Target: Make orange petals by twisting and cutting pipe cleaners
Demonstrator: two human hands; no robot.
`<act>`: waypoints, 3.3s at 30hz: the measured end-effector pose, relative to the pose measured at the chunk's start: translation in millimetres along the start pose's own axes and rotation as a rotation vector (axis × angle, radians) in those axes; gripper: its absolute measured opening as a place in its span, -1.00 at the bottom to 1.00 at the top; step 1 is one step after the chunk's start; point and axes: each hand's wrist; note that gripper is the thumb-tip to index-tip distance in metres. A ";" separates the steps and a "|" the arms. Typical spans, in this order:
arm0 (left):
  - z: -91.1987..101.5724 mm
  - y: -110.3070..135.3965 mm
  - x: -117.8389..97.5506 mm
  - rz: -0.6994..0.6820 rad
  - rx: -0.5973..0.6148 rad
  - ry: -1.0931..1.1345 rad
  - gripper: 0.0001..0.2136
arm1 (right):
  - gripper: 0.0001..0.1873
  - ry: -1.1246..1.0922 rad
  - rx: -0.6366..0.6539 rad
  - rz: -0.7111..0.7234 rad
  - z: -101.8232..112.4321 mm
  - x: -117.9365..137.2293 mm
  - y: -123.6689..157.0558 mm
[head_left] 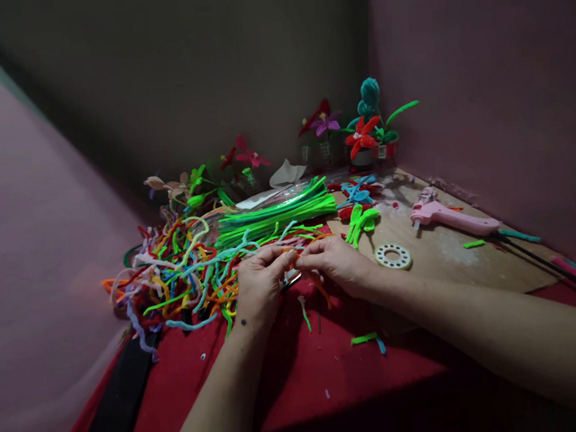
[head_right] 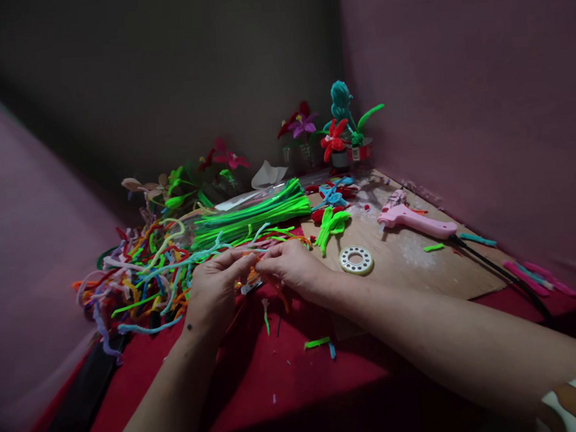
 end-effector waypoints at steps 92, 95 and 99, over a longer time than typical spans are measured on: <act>7.9 -4.9 -3.5 0.054 0.122 -0.086 -0.78 | -0.80 -0.136 -0.057 -0.088 4.6 -1.3 -8.7; 7.8 -5.2 -3.3 0.071 0.131 -0.033 -0.78 | -0.82 -0.096 -0.048 -0.074 2.7 0.6 -6.0; 3.0 -3.7 -3.0 0.076 0.142 -0.045 -0.84 | -0.84 -0.080 -0.052 -0.058 1.0 -1.4 -5.7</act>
Point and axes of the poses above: each hand's wrist, its own y-axis away from the middle knuckle, its own z-axis out of the back of the hand, x = y × z, and after that the axes turned 10 degrees about y, right-handed
